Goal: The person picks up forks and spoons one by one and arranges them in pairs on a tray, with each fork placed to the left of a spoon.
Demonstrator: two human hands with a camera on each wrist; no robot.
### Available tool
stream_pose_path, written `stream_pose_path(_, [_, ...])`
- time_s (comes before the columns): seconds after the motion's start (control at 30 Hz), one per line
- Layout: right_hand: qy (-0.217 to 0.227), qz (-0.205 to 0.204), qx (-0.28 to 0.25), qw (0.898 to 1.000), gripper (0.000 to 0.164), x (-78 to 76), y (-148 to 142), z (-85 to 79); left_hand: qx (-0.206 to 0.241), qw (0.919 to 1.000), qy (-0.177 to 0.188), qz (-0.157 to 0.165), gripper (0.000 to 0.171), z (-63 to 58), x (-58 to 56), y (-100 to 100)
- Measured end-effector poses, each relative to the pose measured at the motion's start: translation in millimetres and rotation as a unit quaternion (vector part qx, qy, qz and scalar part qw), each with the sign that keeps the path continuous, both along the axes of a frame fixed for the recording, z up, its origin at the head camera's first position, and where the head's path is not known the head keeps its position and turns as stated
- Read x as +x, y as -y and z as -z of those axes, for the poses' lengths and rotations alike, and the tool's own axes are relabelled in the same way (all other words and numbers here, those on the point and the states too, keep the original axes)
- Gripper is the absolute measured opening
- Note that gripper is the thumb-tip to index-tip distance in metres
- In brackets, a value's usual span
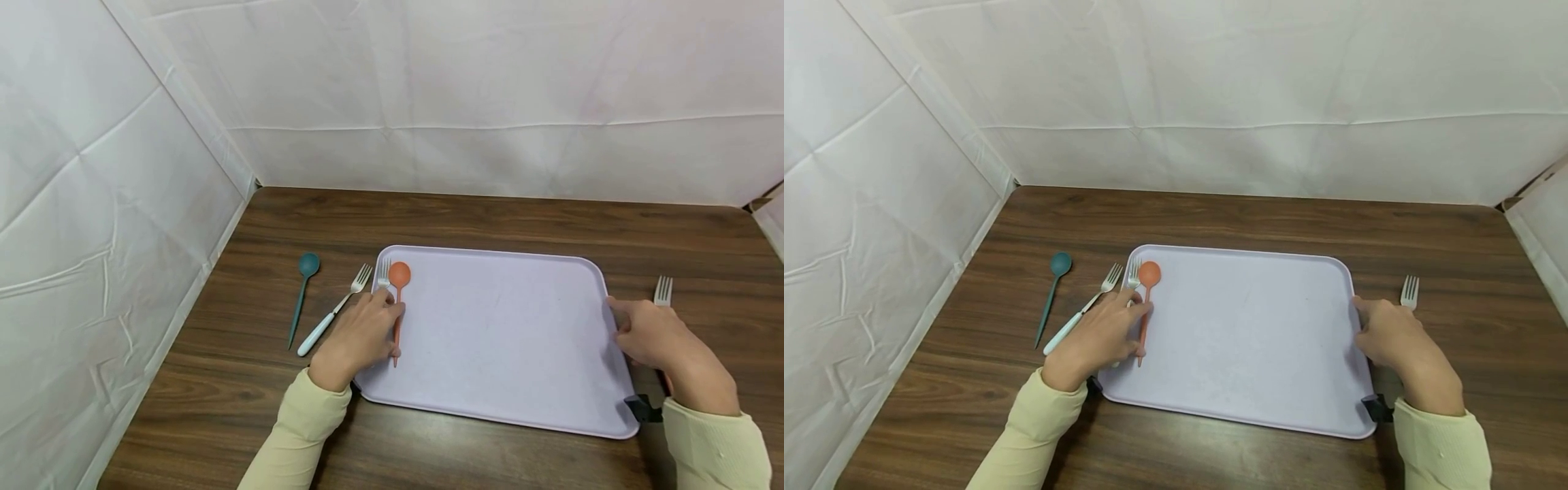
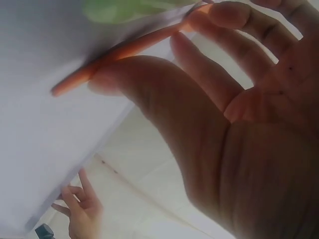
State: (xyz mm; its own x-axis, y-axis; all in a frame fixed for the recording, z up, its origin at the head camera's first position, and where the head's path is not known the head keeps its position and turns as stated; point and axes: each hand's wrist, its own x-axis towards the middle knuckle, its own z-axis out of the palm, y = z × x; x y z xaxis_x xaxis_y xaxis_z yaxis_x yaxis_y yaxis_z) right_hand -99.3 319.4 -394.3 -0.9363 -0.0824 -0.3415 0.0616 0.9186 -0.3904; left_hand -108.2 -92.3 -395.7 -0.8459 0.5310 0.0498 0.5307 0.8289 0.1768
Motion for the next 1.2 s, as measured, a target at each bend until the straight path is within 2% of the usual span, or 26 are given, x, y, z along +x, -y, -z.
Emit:
stream_pose_path(0.23, [0.0,0.001,0.003,1.0,0.06,0.5,0.8,0.1,-0.007,0.9999,0.001,0.012,0.044,0.1,-0.6,-0.8])
stream_pose_path(0.57, [-0.001,-0.001,0.01,1.0,0.06,-0.4,-0.1,-0.1,-0.019,0.9998,-0.005,0.01,0.045,0.1,-1.6,-1.9])
stream_pose_path(0.77, [0.004,0.001,0.004,1.0,0.061,-1.0,-0.1,1.7,0.002,0.9999,0.016,0.005,0.047,-1.3,-1.1,-1.9])
stream_pose_path(0.9, [-0.003,-0.003,0.0,1.0,0.061,-0.7,-0.3,2.6,0.009,0.9998,0.017,-0.007,0.049,-2.5,-1.0,1.3])
stream_pose_path(1.0, [-0.01,-0.007,0.0,1.0,0.061,-0.2,-0.3,2.9,0.013,0.9998,0.007,-0.012,0.054,-3.8,-1.3,4.8])
stream_pose_path(1.2, [-0.01,-0.005,0.001,1.0,0.061,1.0,-1.1,1.9,0.027,0.9993,-0.021,-0.016,0.049,-6.1,-2.5,10.5])
